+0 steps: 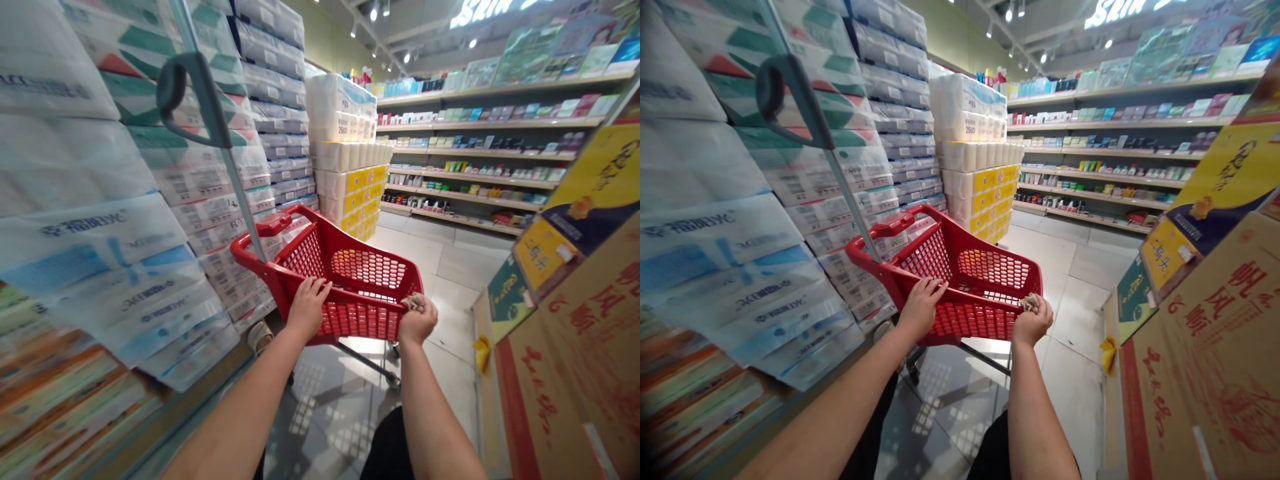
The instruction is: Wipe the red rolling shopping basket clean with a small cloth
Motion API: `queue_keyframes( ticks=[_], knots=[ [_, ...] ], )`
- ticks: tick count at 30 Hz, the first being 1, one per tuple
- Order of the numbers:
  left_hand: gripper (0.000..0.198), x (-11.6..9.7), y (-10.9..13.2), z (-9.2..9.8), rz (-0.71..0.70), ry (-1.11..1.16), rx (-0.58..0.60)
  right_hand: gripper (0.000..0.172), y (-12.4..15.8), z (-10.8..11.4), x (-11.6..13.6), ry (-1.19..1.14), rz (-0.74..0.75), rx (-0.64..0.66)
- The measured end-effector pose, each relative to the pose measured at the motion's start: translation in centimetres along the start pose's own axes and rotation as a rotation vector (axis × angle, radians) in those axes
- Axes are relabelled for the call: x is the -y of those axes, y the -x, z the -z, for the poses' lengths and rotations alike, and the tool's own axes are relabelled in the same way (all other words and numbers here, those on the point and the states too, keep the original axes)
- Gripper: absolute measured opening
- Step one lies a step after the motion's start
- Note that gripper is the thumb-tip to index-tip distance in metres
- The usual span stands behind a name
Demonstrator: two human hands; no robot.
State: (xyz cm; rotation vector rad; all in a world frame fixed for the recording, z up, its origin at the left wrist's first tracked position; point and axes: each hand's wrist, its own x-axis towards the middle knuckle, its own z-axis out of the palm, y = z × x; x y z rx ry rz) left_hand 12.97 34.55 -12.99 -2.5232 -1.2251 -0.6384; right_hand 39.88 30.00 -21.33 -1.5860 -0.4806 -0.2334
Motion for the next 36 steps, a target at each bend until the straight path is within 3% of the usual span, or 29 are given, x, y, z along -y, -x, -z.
queue_keyframes(
  ticks=[7,14,18,22,27,32,36],
  knots=[
    [0.06,0.3,-0.3,-0.2,0.013,0.003,0.001,0.036,2.7,-0.5,2.6,0.126,0.372,0.17],
    [0.056,0.4,-0.1,-0.2,0.01,0.001,0.002,0.052,9.6,-3.2,7.5,-0.016,0.736,0.568],
    [0.049,0.4,0.1,-0.2,0.006,-0.006,0.001,0.052,11.6,-4.6,9.3,-0.092,0.799,0.627],
    [0.053,0.4,0.0,-0.2,-0.003,0.004,-0.01,0.05,10.5,-4.6,9.5,-0.051,0.804,0.631],
    [0.059,0.5,0.0,-0.4,-0.024,0.009,-0.019,0.047,8.0,-2.8,8.6,0.107,0.793,0.592],
    [0.062,0.5,-0.1,-0.4,-0.048,0.019,-0.017,0.045,5.1,-0.5,6.2,0.181,0.804,0.555],
    [0.061,0.4,-0.2,-0.4,-0.039,0.01,-0.005,0.035,3.0,0.9,4.0,0.19,0.75,0.448]
  ],
)
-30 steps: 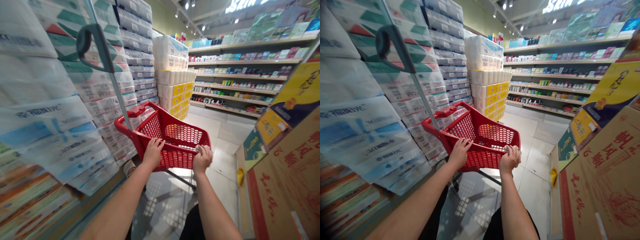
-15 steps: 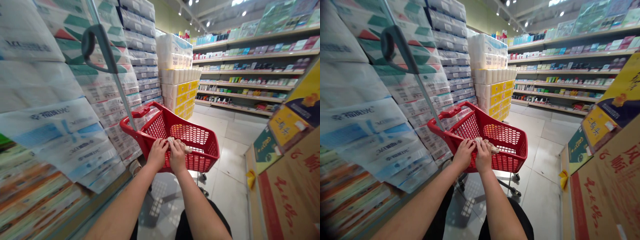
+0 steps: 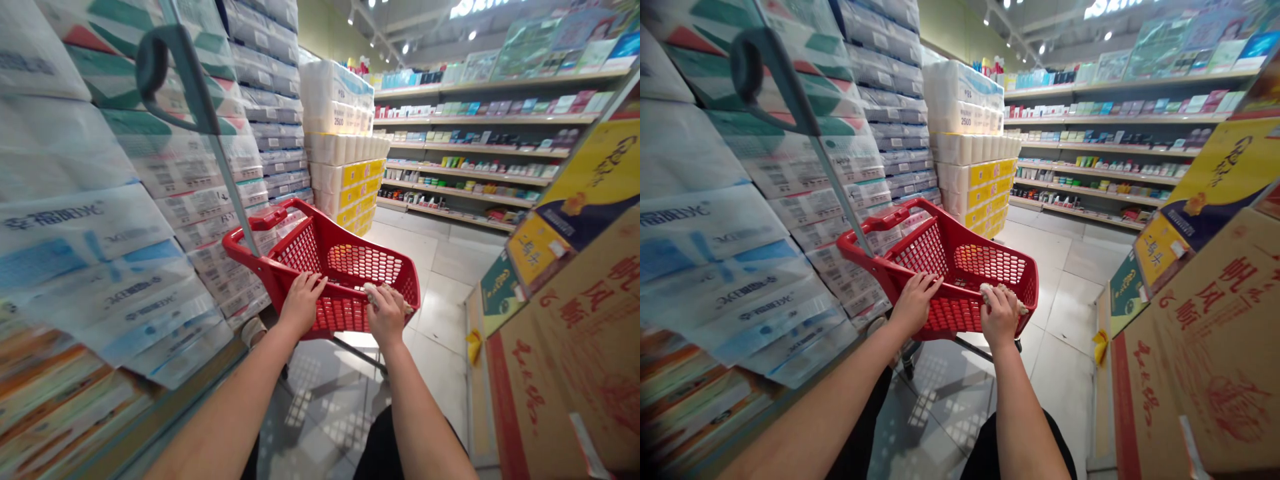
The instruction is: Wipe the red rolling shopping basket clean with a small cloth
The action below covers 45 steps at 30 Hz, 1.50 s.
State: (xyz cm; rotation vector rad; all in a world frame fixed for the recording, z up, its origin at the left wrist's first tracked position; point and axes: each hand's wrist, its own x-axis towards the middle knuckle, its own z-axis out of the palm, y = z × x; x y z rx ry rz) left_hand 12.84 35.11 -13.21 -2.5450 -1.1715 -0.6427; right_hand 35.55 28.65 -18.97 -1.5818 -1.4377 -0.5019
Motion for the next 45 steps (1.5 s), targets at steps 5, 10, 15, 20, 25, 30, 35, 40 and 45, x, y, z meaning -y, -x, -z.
queue_keyframes(
  ticks=[5,10,15,20,25,30,35,40,45],
  knots=[
    [0.061,-0.1,0.0,0.1,0.008,0.002,-0.002,0.025,0.1,0.6,-1.9,0.007,-0.22,-0.183],
    [0.063,-0.3,0.1,-0.1,0.031,0.036,-0.002,0.027,-0.6,0.8,-1.2,0.016,-0.324,-0.098],
    [0.067,0.4,0.2,-0.3,0.025,0.039,0.032,0.024,-1.7,2.0,-0.5,0.065,-0.387,0.122],
    [0.066,1.4,0.4,-0.4,0.01,0.03,0.059,0.025,-2.5,3.3,0.2,0.126,-0.364,0.326],
    [0.067,1.6,0.2,-0.7,0.072,0.006,0.059,0.027,-2.4,3.6,1.6,0.147,-0.372,0.415],
    [0.072,2.5,-0.5,-1.3,0.149,0.002,0.091,0.025,-2.1,3.3,3.1,0.089,-0.292,0.477],
    [0.067,4.0,-1.0,-2.0,0.269,0.14,0.136,0.02,-1.2,2.2,5.8,0.003,-0.146,0.529],
    [0.06,2.6,-1.1,-3.5,0.527,0.504,0.049,0.029,1.0,0.5,9.8,-0.187,-0.039,0.396],
    [0.07,0.9,0.7,-4.9,0.795,0.663,-0.043,0.051,2.4,-0.5,12.3,-0.394,0.02,0.453]
  ],
)
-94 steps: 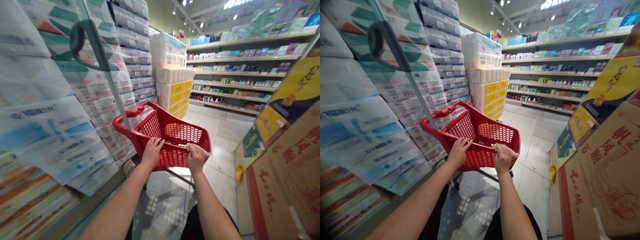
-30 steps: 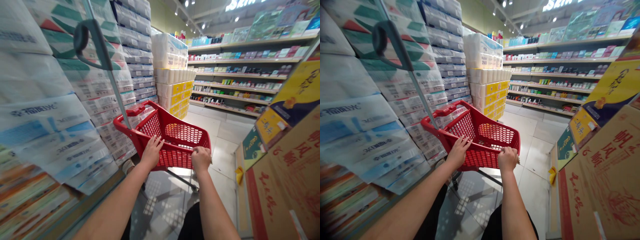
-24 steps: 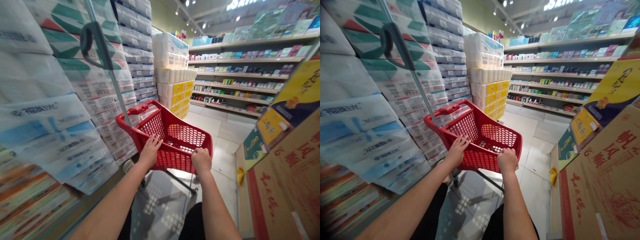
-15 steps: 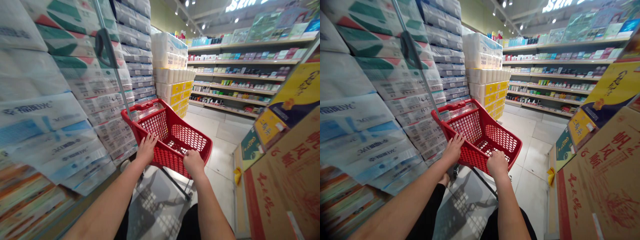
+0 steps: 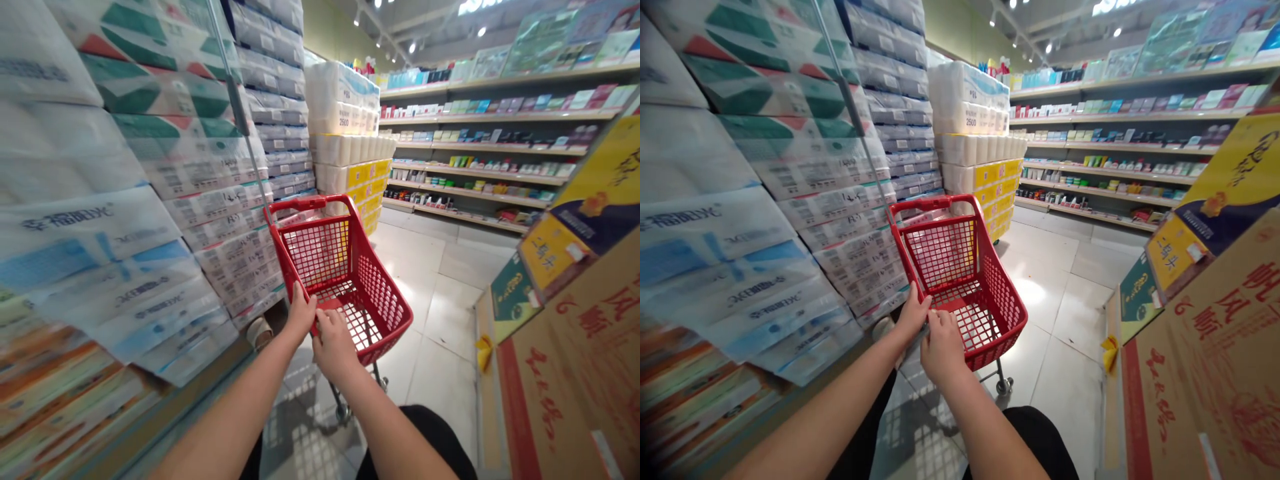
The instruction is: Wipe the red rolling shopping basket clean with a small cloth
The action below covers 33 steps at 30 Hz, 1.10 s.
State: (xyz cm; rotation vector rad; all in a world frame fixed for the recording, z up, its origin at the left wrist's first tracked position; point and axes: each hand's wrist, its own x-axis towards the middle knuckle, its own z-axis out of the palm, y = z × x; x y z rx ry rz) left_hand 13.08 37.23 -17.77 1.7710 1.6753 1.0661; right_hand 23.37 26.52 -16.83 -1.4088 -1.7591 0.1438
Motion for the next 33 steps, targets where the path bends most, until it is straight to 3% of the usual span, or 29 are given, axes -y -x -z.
queue_keyframes(
  ticks=[2,6,16,22,26,29,33],
  knots=[
    [0.071,0.7,0.6,-0.1,0.007,0.034,-0.024,0.044,-0.2,0.0,0.0,-0.061,-0.051,0.112],
    [0.073,1.5,1.3,0.2,-0.007,0.059,-0.054,0.007,-0.7,0.6,0.0,-0.063,-0.137,0.28],
    [0.072,1.7,1.7,2.1,-0.046,-0.053,0.017,0.015,1.0,-0.7,4.0,0.108,-0.135,0.18],
    [0.068,1.8,-0.3,2.7,-0.137,-0.137,0.103,0.032,1.5,-1.9,4.1,0.049,0.009,0.047],
    [0.063,1.3,-1.7,3.2,-0.112,-0.273,0.179,0.032,1.6,-2.1,3.4,0.108,0.269,-0.039],
    [0.06,0.6,-2.1,3.8,-0.079,-0.354,0.2,0.029,1.6,-1.9,2.9,0.154,0.511,-0.002],
    [0.064,-0.1,-1.6,4.2,-0.075,-0.27,0.153,0.022,1.9,-2.6,2.3,0.239,0.591,0.021]
  ],
)
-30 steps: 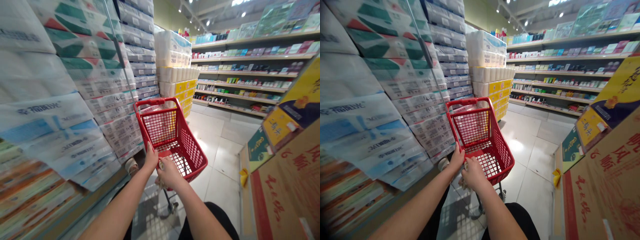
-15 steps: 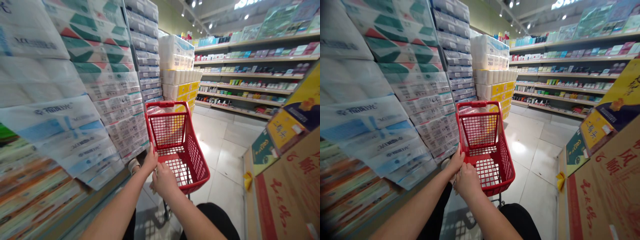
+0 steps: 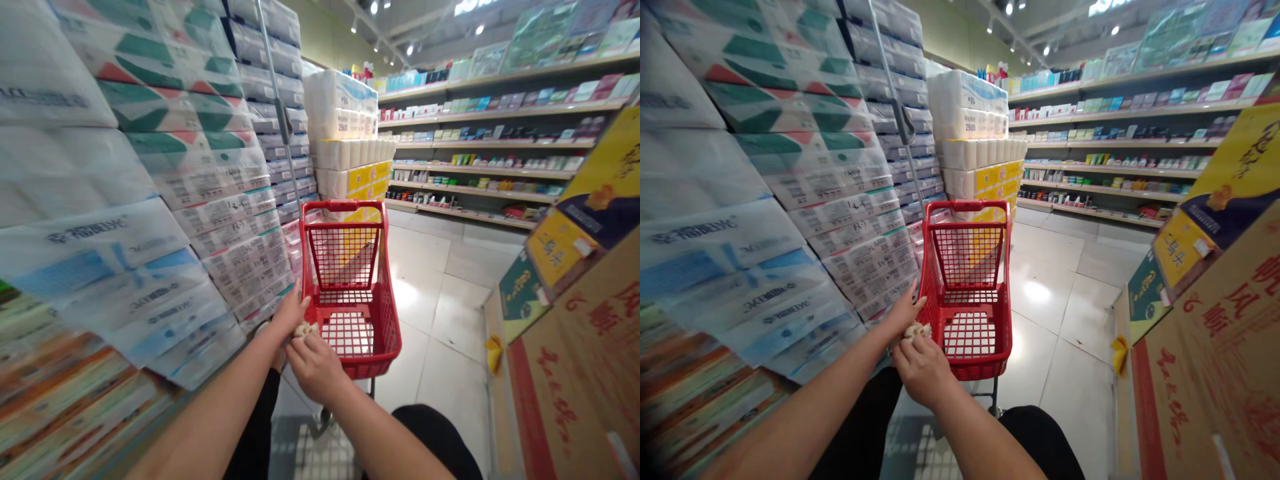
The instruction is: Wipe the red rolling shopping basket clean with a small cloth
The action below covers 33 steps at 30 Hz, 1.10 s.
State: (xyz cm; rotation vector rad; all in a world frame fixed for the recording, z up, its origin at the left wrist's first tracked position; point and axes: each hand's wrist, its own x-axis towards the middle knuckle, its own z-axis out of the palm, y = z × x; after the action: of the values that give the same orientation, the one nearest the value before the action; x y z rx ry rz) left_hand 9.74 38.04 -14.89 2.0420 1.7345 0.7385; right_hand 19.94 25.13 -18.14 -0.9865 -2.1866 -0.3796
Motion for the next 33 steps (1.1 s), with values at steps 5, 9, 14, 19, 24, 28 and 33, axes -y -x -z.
queue_keyframes(
  ticks=[5,9,14,19,24,28,33],
  knots=[
    [0.065,0.5,1.3,-0.2,-0.041,0.37,0.109,0.03,1.3,-2.3,0.6,0.05,0.042,0.025],
    [0.057,1.4,2.0,-0.1,0.013,0.611,0.313,0.045,2.3,-3.3,0.5,0.085,0.05,0.069],
    [0.052,2.0,2.2,-0.6,0.019,0.549,0.252,0.029,2.8,-4.4,-1.1,0.139,0.134,-0.06],
    [0.051,2.4,1.9,-1.7,-0.024,0.495,0.213,0.015,3.2,-5.6,-1.0,0.121,0.088,0.033],
    [0.048,2.8,1.2,-2.5,-0.04,0.412,0.154,0.009,3.8,-4.2,0.3,0.205,-0.178,0.284],
    [0.045,2.3,1.4,-2.4,-0.01,0.311,0.111,0.025,3.9,-2.8,0.2,0.22,-0.226,0.326],
    [0.046,1.4,2.1,-1.9,0.001,0.168,0.109,0.021,3.8,-2.7,-0.3,0.2,-0.16,0.193]
  ],
)
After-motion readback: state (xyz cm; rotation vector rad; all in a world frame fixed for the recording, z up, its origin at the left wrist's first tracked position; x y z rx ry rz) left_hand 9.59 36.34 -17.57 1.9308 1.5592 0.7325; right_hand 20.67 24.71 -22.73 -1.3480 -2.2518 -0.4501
